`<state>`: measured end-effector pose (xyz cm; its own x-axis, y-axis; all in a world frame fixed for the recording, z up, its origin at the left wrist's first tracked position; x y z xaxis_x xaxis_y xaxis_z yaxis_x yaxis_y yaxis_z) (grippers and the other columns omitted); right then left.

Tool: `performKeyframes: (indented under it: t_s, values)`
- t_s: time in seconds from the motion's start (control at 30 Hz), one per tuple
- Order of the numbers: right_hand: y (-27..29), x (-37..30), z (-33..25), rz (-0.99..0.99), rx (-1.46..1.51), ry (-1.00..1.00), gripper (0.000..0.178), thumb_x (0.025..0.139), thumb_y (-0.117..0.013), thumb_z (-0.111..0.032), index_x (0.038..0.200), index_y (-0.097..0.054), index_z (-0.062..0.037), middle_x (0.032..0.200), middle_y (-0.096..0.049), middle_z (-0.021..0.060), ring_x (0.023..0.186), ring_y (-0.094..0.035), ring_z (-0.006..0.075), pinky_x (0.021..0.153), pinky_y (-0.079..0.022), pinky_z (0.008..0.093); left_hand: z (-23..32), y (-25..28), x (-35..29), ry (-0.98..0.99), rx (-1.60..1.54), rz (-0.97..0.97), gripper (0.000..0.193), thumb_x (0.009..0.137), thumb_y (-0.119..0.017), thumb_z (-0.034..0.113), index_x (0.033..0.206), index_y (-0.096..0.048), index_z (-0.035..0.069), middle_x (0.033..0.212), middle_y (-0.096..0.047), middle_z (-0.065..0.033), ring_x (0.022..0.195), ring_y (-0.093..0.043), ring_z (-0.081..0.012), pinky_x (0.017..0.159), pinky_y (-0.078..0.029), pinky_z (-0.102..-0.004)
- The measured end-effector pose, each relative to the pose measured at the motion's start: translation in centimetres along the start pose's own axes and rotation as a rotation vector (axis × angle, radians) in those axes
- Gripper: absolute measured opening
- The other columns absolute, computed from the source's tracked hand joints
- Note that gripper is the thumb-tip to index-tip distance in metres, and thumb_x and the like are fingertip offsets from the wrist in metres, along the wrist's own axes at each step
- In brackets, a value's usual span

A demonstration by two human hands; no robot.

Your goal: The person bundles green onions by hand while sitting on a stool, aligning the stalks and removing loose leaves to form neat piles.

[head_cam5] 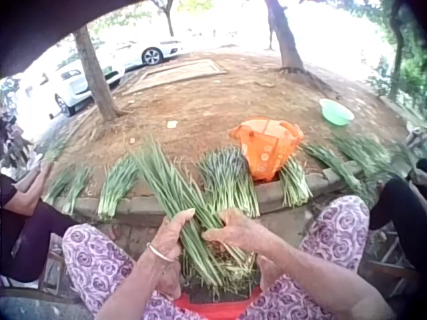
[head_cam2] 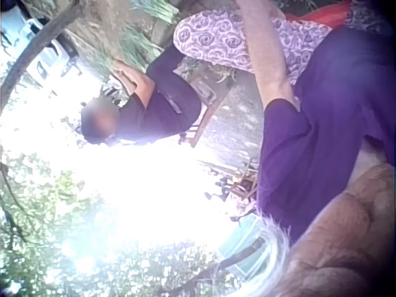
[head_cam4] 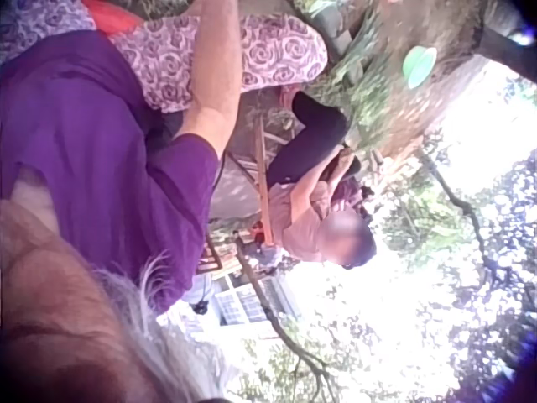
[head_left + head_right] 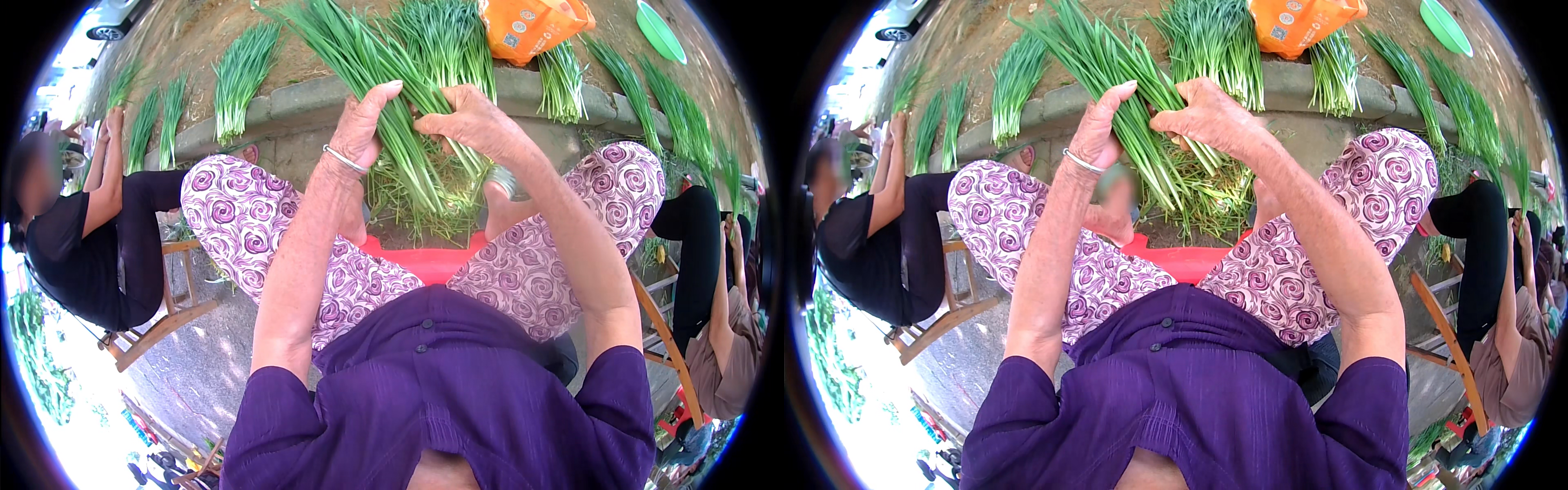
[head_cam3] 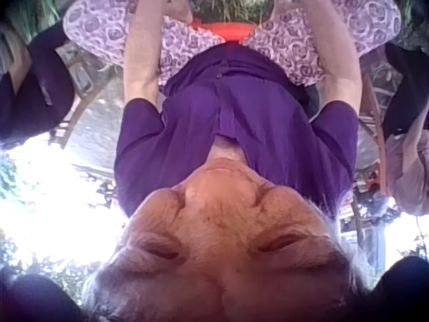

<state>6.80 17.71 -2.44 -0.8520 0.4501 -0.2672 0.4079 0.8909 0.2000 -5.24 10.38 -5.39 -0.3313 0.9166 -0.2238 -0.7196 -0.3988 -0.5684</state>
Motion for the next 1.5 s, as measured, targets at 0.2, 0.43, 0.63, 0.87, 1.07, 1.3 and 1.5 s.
performKeyframes:
  t_s: [0.2,0.43,0.63,0.87,1.07,1.3,1.5]
  values:
    - [0.1,-0.4,-0.1,0.005,-0.03,-0.023,0.023,0.076,-0.066,-0.023,0.08,-0.064,-0.0008,0.06,-0.056,0.0005,0.051,-0.052,0.0077,0.048,-0.042,0.024,-0.4,-0.2,0.0,0.033,-0.057,0.006,0.028,0.083,-0.064,0.016,0.107,-0.057,0.004,0.097,-0.061,-0.0052,0.085,-0.06,-0.0155,0.075,-0.054,-0.0303]
    - [1.0,-1.2,-1.7,0.051,0.023,-0.023,0.025,0.077,-0.064,-0.026,0.076,-0.063,-0.0012,0.058,-0.055,0.0002,0.051,-0.05,0.0074,0.048,-0.04,0.0237,0.2,0.1,-0.1,0.031,0.02,-0.029,0.031,0.081,-0.064,0.019,0.107,-0.056,0.004,0.097,-0.061,-0.0058,0.084,-0.061,-0.016,0.075,-0.056,-0.0333]
    - [2.2,-0.4,-0.2,0.073,0.056,0.02,0.025,0.079,-0.063,-0.027,0.078,-0.062,-0.0018,0.054,-0.052,-0.0001,0.046,-0.046,0.0073,0.044,-0.035,0.0243,0.8,0.0,-0.7,0.087,0.064,-0.041,0.028,0.084,-0.061,0.021,0.105,-0.058,0.002,0.091,-0.064,-0.009,0.078,-0.063,-0.0186,0.069,-0.054,-0.0344]
    - [2.0,-0.7,-0.8,0.049,0.032,0.005,0.024,0.08,-0.063,-0.026,0.077,-0.061,-0.0016,0.055,-0.052,-0.0003,0.045,-0.045,0.0067,0.042,-0.034,0.0241,0.8,0.1,-0.7,0.075,0.105,-0.038,0.026,0.081,-0.064,0.019,0.1,-0.058,0.002,0.087,-0.062,-0.0089,0.068,-0.063,-0.0189,0.06,-0.057,-0.0388]
    - [1.2,-0.9,-1.1,-0.012,0.084,-0.018,0.024,0.077,-0.067,-0.025,0.078,-0.063,-0.0022,0.058,-0.053,-0.0016,0.046,-0.045,0.0057,0.041,-0.033,0.0229,0.8,-0.3,-0.6,0.042,0.138,-0.031,0.027,0.081,-0.065,0.017,0.102,-0.057,0.002,0.087,-0.063,-0.0094,0.064,-0.064,-0.0183,0.054,-0.059,-0.0368]
    - [0.8,-0.2,-0.6,-0.022,-0.014,0.007,0.028,0.073,-0.07,-0.027,0.081,-0.065,-0.0012,0.059,-0.054,-0.0016,0.049,-0.047,0.006,0.044,-0.035,0.0217,0.7,-0.8,-0.5,-0.03,0.123,0.004,0.025,0.085,-0.064,0.02,0.102,-0.057,0.002,0.079,-0.063,-0.0091,0.062,-0.064,-0.0184,0.048,-0.056,-0.033]
    - [1.6,-0.1,-0.4,-0.011,-0.08,-0.038,0.031,0.078,-0.062,-0.029,0.086,-0.065,0.0009,0.064,-0.058,0.0025,0.057,-0.054,0.0069,0.049,-0.041,0.0212,0.3,-0.7,-0.5,0.077,0.183,-0.048,0.027,0.088,-0.061,0.028,0.102,-0.06,0.005,0.079,-0.064,-0.0076,0.065,-0.062,-0.0152,0.059,-0.052,-0.0297]
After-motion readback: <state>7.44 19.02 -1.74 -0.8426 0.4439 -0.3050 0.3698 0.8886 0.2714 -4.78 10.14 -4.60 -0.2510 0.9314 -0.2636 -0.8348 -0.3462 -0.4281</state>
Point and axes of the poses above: each hand's wrist, its own x-axis towards the middle knuckle, its own y-axis out of the back of the hand, z = x × y, the point moved 6 cm from there along x, towards the middle knuckle
